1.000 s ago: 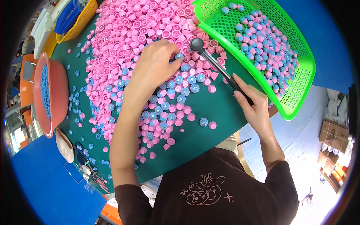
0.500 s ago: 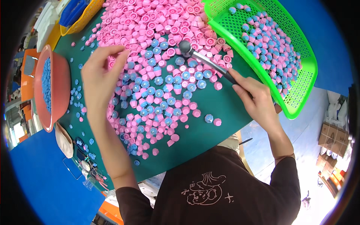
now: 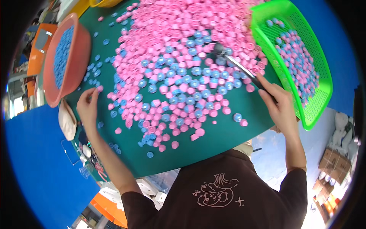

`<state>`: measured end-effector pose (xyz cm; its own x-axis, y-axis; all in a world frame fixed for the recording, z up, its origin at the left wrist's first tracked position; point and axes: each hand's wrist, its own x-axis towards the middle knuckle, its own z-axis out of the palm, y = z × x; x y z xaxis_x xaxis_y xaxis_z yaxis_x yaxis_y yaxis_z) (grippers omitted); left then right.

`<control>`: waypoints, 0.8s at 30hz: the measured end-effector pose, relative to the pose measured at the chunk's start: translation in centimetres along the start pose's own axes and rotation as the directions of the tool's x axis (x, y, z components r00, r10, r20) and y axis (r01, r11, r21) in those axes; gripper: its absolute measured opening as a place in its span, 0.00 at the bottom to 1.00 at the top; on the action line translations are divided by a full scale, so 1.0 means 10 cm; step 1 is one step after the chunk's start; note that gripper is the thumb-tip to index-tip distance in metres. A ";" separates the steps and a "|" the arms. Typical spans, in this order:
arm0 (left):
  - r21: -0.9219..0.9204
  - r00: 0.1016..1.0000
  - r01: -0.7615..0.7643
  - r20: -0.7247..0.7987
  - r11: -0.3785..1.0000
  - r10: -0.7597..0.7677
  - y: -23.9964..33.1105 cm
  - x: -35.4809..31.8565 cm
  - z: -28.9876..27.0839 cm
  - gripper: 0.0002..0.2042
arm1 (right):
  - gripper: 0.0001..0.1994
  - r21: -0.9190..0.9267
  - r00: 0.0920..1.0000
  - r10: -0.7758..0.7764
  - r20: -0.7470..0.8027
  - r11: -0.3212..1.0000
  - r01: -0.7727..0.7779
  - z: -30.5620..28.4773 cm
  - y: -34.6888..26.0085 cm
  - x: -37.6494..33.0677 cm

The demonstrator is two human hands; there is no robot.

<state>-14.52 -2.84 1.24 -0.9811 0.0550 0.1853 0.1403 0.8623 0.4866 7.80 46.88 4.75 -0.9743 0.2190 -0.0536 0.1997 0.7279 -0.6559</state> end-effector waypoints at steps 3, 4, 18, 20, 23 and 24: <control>0.017 0.997 0.049 0.053 0.999 -0.050 0.10 0.13 0.16 0.12 | 0.21 0.009 0.997 0.006 -0.077 1.000 -0.005 0.04 -0.01 0.03; 0.006 0.997 0.052 0.054 0.999 -0.052 0.14 0.16 0.21 0.12 | 0.21 -0.024 0.994 0.012 -0.108 1.000 -0.014 0.02 0.00 0.07; 0.187 0.973 -0.228 -0.003 0.956 0.233 0.23 0.56 0.73 0.13 | 0.21 -0.044 1.000 0.027 -0.013 0.999 -0.027 -0.03 -0.03 0.02; 0.168 0.971 -0.208 -0.087 0.964 0.225 0.22 0.58 0.72 0.13 | 0.21 -0.037 0.998 0.055 0.030 0.998 -0.054 -0.03 -0.03 0.02; 0.072 0.903 -0.418 -0.082 0.906 0.423 0.19 0.68 0.78 0.11 | 0.20 0.041 0.994 0.105 -0.003 0.994 -0.105 -0.05 -0.03 0.03; 0.098 0.911 -0.406 -0.033 0.909 0.411 0.18 0.68 0.74 0.11 | 0.20 0.051 0.995 0.096 0.002 0.994 -0.096 -0.04 -0.02 0.02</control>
<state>-21.88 2.81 -2.97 -0.8321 0.3874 0.3969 0.5125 0.8108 0.2829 7.56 47.02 5.14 -0.9508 0.2866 -0.1176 0.2866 0.6694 -0.6854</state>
